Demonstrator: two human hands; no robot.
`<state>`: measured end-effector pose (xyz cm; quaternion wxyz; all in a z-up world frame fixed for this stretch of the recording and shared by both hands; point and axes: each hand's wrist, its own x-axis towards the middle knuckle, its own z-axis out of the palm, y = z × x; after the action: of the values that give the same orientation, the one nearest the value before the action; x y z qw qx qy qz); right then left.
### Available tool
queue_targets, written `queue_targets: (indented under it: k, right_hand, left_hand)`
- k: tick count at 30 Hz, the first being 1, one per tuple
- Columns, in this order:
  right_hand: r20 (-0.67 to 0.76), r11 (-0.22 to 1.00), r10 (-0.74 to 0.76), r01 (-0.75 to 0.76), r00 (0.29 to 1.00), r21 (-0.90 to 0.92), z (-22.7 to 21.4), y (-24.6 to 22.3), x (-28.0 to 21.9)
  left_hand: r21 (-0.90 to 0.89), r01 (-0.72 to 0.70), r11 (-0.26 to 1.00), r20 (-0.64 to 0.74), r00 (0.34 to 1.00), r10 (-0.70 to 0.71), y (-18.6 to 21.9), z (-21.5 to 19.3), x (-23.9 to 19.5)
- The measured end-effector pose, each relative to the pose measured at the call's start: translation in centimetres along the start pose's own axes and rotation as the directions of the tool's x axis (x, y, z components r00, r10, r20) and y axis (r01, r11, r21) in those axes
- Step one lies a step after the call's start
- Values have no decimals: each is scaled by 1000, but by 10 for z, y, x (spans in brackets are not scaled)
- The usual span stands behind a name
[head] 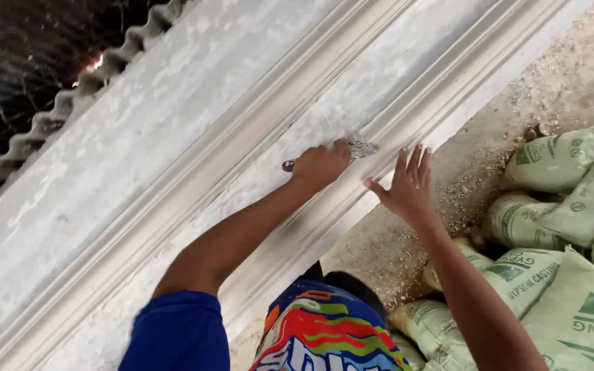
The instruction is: Cleaning excess plaster or gypsum from decorative moldings using a small scraper to refine the edges and surfaces.
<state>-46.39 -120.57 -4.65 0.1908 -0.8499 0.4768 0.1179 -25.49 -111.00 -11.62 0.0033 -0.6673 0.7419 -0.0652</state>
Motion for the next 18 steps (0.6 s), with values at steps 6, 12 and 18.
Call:
queue_targets:
  k: [6,12,18]
  right_hand:
    - [15,997,79,-79,997,-4,-62,56,51]
    - [-141,988,-152,151,978,-15,-17,80,95]
    - [-47,972,-229,231,972,35,-78,131,117]
  left_hand:
    - [14,-90,996,79,993,88,-14,-30,-53]
    - [8,26,1000,-179,984,-24,2,-31,115]
    - [-320,75,944,119,992,-38,2,16,219]
